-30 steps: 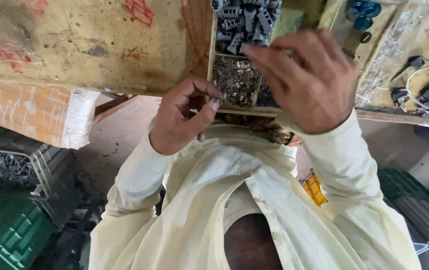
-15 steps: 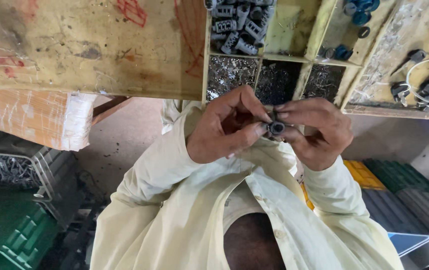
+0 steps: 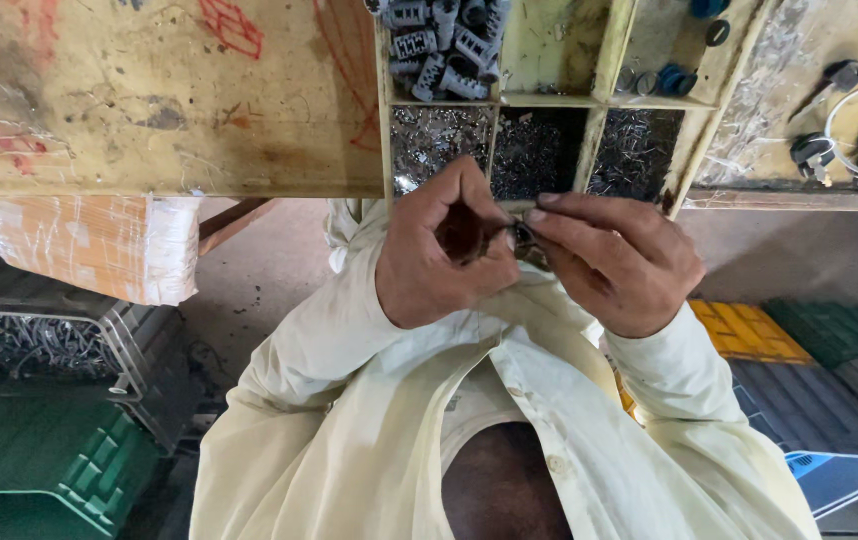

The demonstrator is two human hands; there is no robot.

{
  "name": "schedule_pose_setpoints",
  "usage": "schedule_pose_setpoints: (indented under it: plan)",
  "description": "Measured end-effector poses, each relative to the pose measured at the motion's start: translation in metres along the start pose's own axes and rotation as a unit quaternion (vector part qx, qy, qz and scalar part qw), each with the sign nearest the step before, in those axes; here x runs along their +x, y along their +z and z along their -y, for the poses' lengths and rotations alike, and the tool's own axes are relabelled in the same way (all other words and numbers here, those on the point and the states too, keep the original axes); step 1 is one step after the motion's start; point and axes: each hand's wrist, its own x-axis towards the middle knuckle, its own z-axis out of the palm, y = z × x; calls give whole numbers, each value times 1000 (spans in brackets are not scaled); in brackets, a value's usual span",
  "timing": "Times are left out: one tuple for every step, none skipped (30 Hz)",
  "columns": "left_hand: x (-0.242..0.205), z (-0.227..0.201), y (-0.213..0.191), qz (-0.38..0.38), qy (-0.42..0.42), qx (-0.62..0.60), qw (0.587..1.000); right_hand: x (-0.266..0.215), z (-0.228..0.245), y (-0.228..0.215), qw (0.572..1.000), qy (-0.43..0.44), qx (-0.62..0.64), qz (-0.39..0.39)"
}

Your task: The person assembles small keychains by hand. They pick a key blank, attach a metal ring, insert a plastic housing, and secure it with a small metal pin, repeating the process for multiple units.

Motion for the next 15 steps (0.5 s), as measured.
schedule_pose_setpoints:
  plan:
    - [2,0,0,0,1,7,1000,1,0,-3,1000,-11,-23,10]
    - [3,0,-1,1,1,15,1000,2,0,-5,999,-29,-16,10]
    - [5,-1,-1,1,2,22,1000,4,0,-7,999,-46,-9,10]
    - [6,-2,-1,0,1,33,999,5,0,-9,998,-64,-2,11]
    - [7,-4,-1,-1,-1,45,999,6,1,-10,997,-70,-9,6]
    - [8,-6,0,-1,-2,56,998,8,2,-10,997,-76,-17,0]
    - [7,-8,3,-36,-7,112,993,9,2,-10,996,-82,-24,-6]
    - [6,-9,7,-71,-12,167,983,10,4,-8,997,-70,-30,-2]
    - [4,-11,12,-104,-15,222,969,11,4,-6,998,-58,-39,0]
    - [1,-13,15,-101,85,307,942,9,6,-5,998,-45,-47,2]
    - [-1,-15,17,-91,186,384,900,7,7,-3,997,7,-70,-13]
    - [-2,-16,19,-76,283,453,842,3,8,-2,993,60,-93,-28]
    - [-2,-14,23,-70,293,439,847,-2,9,-1,986,111,-116,-42]
    - [-2,-12,25,-64,303,424,851,-7,8,-2,989,115,-82,-42]
    - [-1,-9,26,-60,312,411,854,-13,7,-5,991,116,-46,-42]
